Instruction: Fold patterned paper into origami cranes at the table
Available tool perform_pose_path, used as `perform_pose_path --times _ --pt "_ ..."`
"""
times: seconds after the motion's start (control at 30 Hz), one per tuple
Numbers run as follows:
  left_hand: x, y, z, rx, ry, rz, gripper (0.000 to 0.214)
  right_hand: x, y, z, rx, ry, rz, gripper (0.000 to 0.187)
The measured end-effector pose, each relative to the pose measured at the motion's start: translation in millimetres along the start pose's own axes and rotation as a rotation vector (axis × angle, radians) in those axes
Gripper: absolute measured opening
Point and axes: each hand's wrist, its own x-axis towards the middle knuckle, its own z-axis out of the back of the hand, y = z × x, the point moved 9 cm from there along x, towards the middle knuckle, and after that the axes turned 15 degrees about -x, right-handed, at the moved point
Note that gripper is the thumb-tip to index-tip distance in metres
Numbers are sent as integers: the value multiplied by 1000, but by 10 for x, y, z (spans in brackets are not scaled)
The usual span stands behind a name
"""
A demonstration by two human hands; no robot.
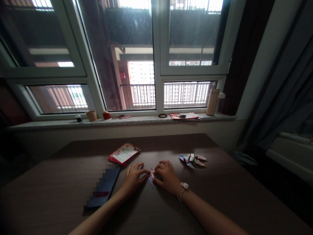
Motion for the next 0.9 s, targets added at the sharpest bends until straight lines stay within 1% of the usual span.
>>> perform_pose_path --times 0.07,0.2,0.37,0.63,0.9 --pt "3 9 -6 1 4 -3 21 0 0 -4 -4 7 -3 17" --pt "-2 13 -27 0 20 -6 24 -4 -24 -40 -11 30 -17 28" --pt "-9 14 -27 -37 36 12 24 -9 -47 -79 -14 64 -32 33" --pt "-4 22 7 -108 34 24 20 -7 -57 -97 -16 71 -46 33" --pt "5 57 24 -121 -15 27 19 4 -65 -92 -25 78 -52 32"
